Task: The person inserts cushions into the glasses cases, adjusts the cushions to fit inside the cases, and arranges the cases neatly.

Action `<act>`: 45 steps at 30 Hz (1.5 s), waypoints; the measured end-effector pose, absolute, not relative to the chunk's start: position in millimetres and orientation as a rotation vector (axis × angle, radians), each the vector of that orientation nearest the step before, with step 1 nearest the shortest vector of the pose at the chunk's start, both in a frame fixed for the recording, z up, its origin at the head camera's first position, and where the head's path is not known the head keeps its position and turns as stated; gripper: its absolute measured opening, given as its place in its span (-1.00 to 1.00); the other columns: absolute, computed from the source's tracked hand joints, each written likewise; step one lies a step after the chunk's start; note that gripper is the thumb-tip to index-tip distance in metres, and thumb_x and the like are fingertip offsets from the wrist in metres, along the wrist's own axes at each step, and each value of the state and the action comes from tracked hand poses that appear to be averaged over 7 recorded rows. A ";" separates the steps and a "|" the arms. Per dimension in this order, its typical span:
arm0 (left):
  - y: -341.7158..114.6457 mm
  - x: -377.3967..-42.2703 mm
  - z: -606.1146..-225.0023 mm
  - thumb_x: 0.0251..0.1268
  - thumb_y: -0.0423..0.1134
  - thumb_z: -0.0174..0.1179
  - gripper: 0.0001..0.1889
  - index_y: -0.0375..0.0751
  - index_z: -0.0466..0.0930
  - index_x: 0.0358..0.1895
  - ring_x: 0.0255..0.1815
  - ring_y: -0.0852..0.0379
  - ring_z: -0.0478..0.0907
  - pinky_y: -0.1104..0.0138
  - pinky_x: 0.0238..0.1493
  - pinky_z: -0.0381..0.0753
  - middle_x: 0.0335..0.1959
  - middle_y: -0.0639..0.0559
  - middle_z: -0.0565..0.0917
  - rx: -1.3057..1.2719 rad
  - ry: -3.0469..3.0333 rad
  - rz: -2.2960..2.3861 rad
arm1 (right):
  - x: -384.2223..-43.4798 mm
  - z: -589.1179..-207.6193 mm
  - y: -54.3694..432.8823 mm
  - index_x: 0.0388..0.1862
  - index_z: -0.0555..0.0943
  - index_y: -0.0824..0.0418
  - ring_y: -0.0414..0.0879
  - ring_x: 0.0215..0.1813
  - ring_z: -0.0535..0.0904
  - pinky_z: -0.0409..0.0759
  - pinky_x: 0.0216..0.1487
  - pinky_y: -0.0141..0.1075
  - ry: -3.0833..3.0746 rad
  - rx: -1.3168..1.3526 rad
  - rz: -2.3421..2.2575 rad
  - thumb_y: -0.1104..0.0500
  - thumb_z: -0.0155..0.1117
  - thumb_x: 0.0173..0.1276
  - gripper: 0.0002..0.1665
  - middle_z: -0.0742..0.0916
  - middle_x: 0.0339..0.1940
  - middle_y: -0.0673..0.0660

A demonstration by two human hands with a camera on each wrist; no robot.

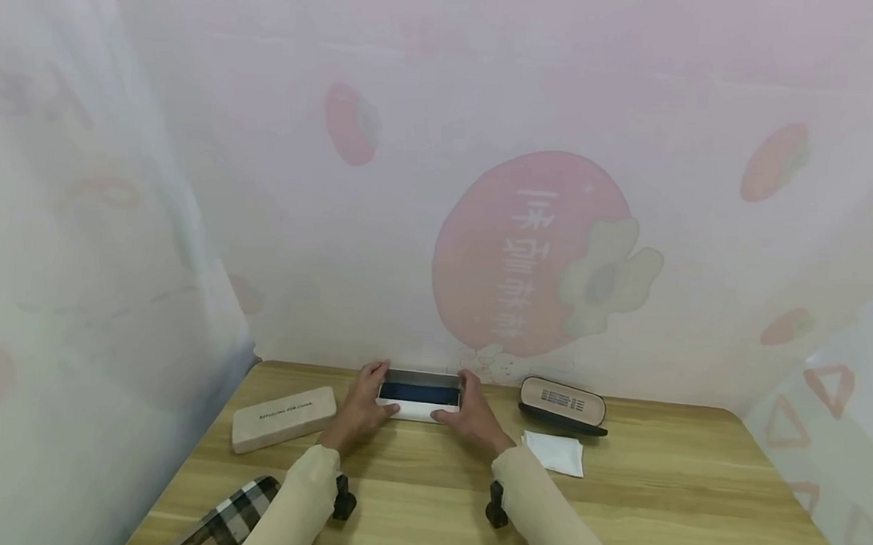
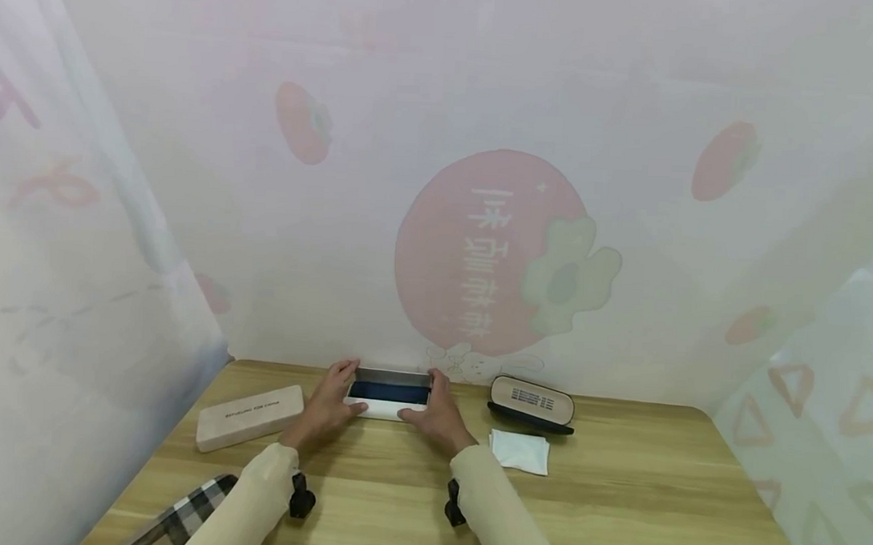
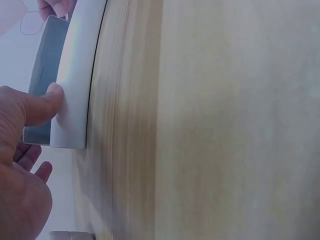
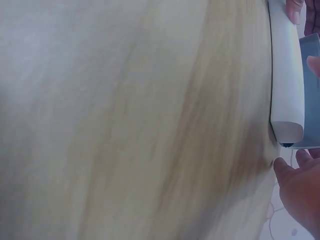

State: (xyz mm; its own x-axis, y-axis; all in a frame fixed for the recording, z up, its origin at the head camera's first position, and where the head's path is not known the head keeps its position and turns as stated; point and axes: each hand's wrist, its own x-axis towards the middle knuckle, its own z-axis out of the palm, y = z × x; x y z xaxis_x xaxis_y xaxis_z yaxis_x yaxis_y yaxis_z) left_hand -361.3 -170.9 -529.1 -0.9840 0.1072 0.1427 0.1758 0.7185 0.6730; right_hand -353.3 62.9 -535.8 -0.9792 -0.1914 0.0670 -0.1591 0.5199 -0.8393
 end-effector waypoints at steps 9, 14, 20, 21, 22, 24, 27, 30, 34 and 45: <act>-171.6 -349.0 -520.8 0.06 -0.53 0.45 -0.25 -0.37 0.39 0.39 0.40 -0.23 0.41 -0.05 0.41 0.43 0.37 -0.26 0.44 -0.399 -2.781 -0.887 | -343.8 -533.6 74.6 0.57 0.14 0.27 0.24 0.57 0.26 0.29 0.52 0.16 2.758 -0.380 -1.420 -0.07 0.40 0.36 -0.01 0.33 0.57 0.33; -170.8 -340.1 -518.3 0.00 -0.71 0.26 -0.30 -0.39 0.44 0.33 0.37 -0.20 0.44 -0.02 0.39 0.47 0.31 -0.24 0.50 -0.421 -2.775 -0.900 | -336.7 -530.9 77.2 0.52 0.21 0.30 0.24 0.49 0.37 0.39 0.44 0.15 2.788 -0.425 -1.365 -0.15 0.37 0.37 -0.05 0.42 0.49 0.32; -172.3 -333.9 -518.9 -0.12 -0.77 0.15 -0.32 -0.40 0.54 0.24 0.33 -0.21 0.47 -0.02 0.35 0.50 0.23 -0.21 0.57 -0.405 -2.761 -0.908 | -327.2 -522.3 75.9 0.52 0.21 0.35 0.28 0.50 0.35 0.36 0.45 0.20 2.770 -0.460 -1.372 -0.12 0.36 0.39 -0.05 0.41 0.49 0.35; -172.9 -332.6 -519.3 -0.12 -0.76 0.17 -0.35 -0.40 0.56 0.21 0.31 -0.21 0.49 -0.02 0.34 0.51 0.21 -0.21 0.58 -0.401 -2.761 -0.909 | -325.7 -522.0 75.7 0.51 0.21 0.36 0.30 0.50 0.33 0.34 0.45 0.21 2.764 -0.466 -1.378 -0.11 0.37 0.39 -0.06 0.41 0.49 0.37; -173.5 -330.8 -519.9 -0.09 -0.75 0.19 -0.38 -0.39 0.58 0.18 0.29 -0.21 0.49 -0.02 0.33 0.52 0.19 -0.21 0.59 -0.392 -2.770 -0.908 | -324.5 -521.9 75.6 0.52 0.21 0.35 0.30 0.51 0.33 0.34 0.46 0.20 2.760 -0.466 -1.370 -0.11 0.37 0.38 -0.06 0.41 0.50 0.36; -175.0 -326.9 -521.5 -0.06 -0.73 0.21 -0.45 -0.39 0.62 0.12 0.27 -0.21 0.50 -0.03 0.30 0.54 0.17 -0.21 0.59 -0.373 -2.782 -0.909 | -322.3 -523.1 75.2 0.51 0.22 0.35 0.30 0.51 0.32 0.32 0.47 0.21 2.751 -0.477 -1.361 -0.10 0.37 0.38 -0.07 0.41 0.49 0.36; -175.6 -323.2 -523.4 -0.03 -0.71 0.19 -0.50 -0.38 0.65 0.07 0.27 -0.22 0.49 -0.05 0.28 0.54 0.15 -0.22 0.60 -0.352 -2.798 -0.920 | -321.1 -525.1 76.2 0.50 0.25 0.34 0.28 0.53 0.31 0.30 0.49 0.20 2.747 -0.484 -1.339 -0.09 0.37 0.38 -0.09 0.43 0.49 0.35; -176.0 -320.8 -523.9 -0.06 -0.73 0.14 -0.48 -0.39 0.66 0.07 0.28 -0.24 0.49 -0.08 0.27 0.54 0.15 -0.24 0.59 -0.357 -2.795 -0.912 | -320.2 -525.5 76.7 0.48 0.29 0.34 0.27 0.53 0.32 0.30 0.49 0.20 2.747 -0.505 -1.337 -0.07 0.37 0.37 -0.13 0.44 0.48 0.34; -175.2 -318.4 -523.0 -0.05 -0.73 0.12 -0.48 -0.41 0.65 0.07 0.30 -0.27 0.47 -0.10 0.28 0.53 0.17 -0.28 0.58 -0.374 -2.790 -0.917 | -318.6 -527.1 78.1 0.46 0.32 0.32 0.26 0.53 0.32 0.30 0.49 0.20 2.743 -0.501 -1.341 -0.05 0.39 0.36 -0.16 0.44 0.49 0.32; -169.8 -315.9 -516.2 -0.02 -0.66 0.10 -0.48 -0.43 0.63 0.12 0.28 -0.31 0.49 -0.13 0.29 0.52 0.19 -0.35 0.60 -0.350 -2.739 -0.931 | -315.3 -530.4 88.4 0.51 0.29 0.26 0.25 0.55 0.29 0.31 0.48 0.22 2.733 -0.531 -1.356 -0.13 0.35 0.38 -0.12 0.40 0.53 0.28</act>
State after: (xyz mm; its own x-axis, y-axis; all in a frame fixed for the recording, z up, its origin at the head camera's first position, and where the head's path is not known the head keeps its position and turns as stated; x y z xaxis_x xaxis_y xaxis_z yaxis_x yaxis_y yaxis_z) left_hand -315.9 -169.8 -516.2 -0.9457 0.1507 0.2879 0.2949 0.7701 0.5657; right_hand -315.3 88.4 -530.4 -0.9402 -0.3220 0.1109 -0.2830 0.5578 -0.7802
